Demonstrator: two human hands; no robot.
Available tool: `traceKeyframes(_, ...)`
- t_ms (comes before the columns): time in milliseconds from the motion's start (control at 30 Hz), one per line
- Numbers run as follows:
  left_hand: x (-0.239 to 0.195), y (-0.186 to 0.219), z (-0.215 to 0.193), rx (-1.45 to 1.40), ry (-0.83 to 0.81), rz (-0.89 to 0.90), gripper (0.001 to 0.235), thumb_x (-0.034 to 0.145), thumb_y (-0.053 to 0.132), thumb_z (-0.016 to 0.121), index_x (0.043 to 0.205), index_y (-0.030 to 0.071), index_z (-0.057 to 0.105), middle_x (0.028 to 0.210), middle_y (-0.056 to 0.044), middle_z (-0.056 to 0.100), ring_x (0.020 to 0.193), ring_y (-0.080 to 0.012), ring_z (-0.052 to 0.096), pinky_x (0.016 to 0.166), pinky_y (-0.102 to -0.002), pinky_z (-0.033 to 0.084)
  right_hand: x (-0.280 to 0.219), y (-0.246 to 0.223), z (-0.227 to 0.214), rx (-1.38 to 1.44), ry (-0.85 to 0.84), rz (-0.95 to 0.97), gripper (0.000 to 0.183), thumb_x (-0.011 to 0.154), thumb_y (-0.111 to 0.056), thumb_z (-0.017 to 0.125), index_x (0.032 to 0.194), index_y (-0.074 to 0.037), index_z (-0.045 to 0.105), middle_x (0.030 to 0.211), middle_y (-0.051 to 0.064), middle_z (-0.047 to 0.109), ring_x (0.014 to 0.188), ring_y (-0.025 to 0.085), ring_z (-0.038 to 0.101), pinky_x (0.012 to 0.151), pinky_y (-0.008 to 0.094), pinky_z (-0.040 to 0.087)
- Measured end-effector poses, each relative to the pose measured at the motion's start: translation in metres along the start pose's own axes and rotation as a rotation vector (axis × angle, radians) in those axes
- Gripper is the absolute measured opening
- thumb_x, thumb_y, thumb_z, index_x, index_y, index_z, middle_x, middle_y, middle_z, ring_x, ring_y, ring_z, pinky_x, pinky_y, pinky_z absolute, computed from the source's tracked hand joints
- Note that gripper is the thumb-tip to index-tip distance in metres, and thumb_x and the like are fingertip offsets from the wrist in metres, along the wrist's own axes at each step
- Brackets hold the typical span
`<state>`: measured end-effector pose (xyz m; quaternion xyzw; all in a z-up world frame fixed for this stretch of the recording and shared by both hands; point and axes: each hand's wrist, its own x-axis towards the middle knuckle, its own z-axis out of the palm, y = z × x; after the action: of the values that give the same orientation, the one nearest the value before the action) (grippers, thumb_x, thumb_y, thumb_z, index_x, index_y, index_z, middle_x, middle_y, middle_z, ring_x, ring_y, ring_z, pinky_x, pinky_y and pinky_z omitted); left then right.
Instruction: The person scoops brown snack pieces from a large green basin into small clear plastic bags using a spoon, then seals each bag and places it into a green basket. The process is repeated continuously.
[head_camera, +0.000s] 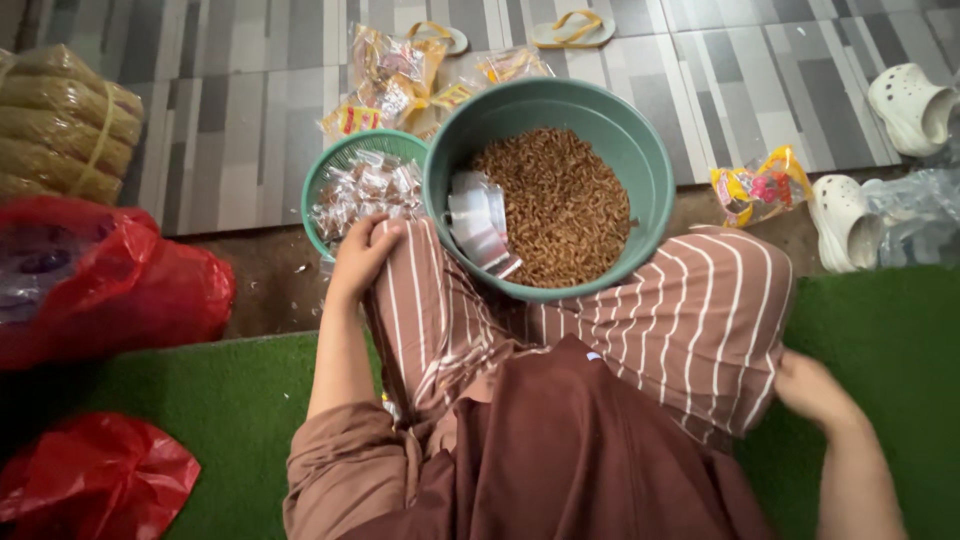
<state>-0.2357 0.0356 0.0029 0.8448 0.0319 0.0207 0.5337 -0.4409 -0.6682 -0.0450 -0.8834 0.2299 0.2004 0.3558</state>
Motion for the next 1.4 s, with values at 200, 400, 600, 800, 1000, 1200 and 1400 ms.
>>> traceKeyframes(200,-0.004,0.016,0.005,0.152,0.132,0.029,0.051,0.091,0.041,0.071,0.124,0.002,0.068,0.122,-0.02,0.07,0.113,-0.0323,0.068,0.099,-0.039,0.051,0.009,-0.026,0.009,-0.13,0.353,-0.166,0.069,0.1,-0.047,0.059,0.143,0.007,0.053,0.137,0.033,0.061,0.127,0.047,0.06,0.107,0.047,0.046)
traceKeyframes(400,-0.029,0.058,-0.004,0.361,0.189,-0.003,0.049,0.09,0.039,0.071,0.126,0.005,0.068,0.123,-0.018,0.069,0.111,-0.0341,0.066,0.097,-0.044,0.049,0.014,-0.062,0.032,-0.181,0.591,-0.401,0.082,0.1,-0.044,0.061,0.159,0.005,0.034,0.156,0.035,0.038,0.139,0.052,0.043,0.113,0.053,0.04)
traceKeyframes(600,-0.025,0.07,0.027,0.591,-0.07,0.028,0.052,0.086,0.041,0.074,0.128,0.011,0.067,0.122,-0.012,0.071,0.105,-0.029,0.071,0.103,-0.045,0.048,0.009,-0.154,0.051,-0.463,0.687,-0.554,0.071,0.088,-0.037,0.069,0.153,-0.014,0.049,0.154,0.018,0.046,0.143,0.042,0.042,0.116,0.063,0.027)
traceKeyframes(800,-0.008,0.02,0.146,0.546,-0.203,0.292,0.045,0.09,0.044,0.07,0.121,0.012,0.071,0.114,-0.016,0.071,0.101,-0.0386,0.068,0.089,-0.049,0.053,0.015,-0.249,0.112,-0.559,0.316,-0.75,0.059,0.087,-0.035,0.07,0.141,-0.016,0.057,0.143,0.008,0.057,0.135,0.026,0.051,0.111,0.058,0.031)
traceKeyframes(1000,0.038,-0.046,0.244,0.648,-0.337,0.356,0.039,0.085,0.032,0.068,0.117,0.01,0.07,0.109,-0.019,0.071,0.103,-0.0375,0.068,0.088,-0.049,0.053,0.036,-0.294,0.181,-0.635,-0.004,-0.897,0.055,0.084,-0.038,0.075,0.132,-0.014,0.062,0.13,0.009,0.061,0.121,0.031,0.056,0.1,0.05,0.041)
traceKeyframes(1200,0.076,-0.076,0.264,0.867,-0.399,0.286,0.037,0.083,0.027,0.067,0.118,0.014,0.069,0.116,-0.013,0.069,0.109,-0.0371,0.065,0.091,-0.054,0.051,0.045,-0.284,0.208,-0.575,0.018,-0.958,0.049,0.076,-0.027,0.078,0.123,-0.015,0.066,0.11,0.008,0.062,0.106,0.032,0.058,0.085,0.047,0.048)
traceKeyframes(1400,0.083,-0.085,0.258,1.069,-0.348,0.409,0.025,0.088,0.025,0.06,0.107,0.018,0.074,0.119,-0.009,0.067,0.119,-0.0321,0.058,0.11,-0.062,0.03,0.064,-0.276,0.21,-0.573,-0.039,-1.031,0.041,0.075,-0.008,0.072,0.115,-0.018,0.072,0.104,0.009,0.062,0.098,0.032,0.06,0.083,0.047,0.05)
